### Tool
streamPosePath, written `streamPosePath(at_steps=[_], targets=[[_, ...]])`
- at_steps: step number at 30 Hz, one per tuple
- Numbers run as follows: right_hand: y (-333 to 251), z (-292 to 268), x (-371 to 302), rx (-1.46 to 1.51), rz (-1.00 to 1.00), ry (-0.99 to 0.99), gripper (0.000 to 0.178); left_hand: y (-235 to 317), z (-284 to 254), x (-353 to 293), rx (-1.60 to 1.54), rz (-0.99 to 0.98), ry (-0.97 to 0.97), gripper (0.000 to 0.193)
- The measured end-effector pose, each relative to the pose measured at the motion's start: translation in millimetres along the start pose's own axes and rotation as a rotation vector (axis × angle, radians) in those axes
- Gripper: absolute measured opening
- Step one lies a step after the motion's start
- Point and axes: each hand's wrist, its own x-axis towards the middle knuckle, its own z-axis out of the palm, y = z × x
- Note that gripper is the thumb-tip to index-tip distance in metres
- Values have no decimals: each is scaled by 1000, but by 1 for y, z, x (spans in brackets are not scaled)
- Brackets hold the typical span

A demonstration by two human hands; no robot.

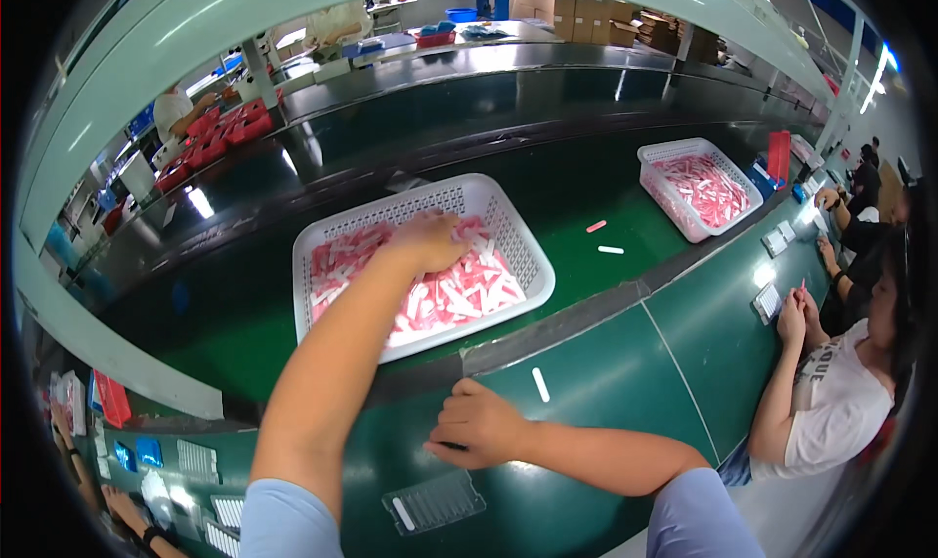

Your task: The person assembles small white plastic components into clear plastic trays by hand.

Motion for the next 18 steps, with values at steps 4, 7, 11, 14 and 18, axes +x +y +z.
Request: streamPosePath(at_steps=[4, 7, 11, 14, 18], targets=[[4, 5, -5, 37, 23, -20, 18, 10, 22, 27, 75, -154, -60, 83], [5, 4, -7, 48, 6, -28, 22, 25, 12, 29, 195, -56, -227, 83], [5, 4, -4, 79, -1, -16, 25, 28, -12, 25, 101, 107, -607, 63], [8, 7, -3, 71, -2, -27, 26, 38, -24, 37, 63, 49, -680, 53], [6, 10, -2, 65, -15, -35, 28, 23, 16, 48, 49, 91, -258, 63]])
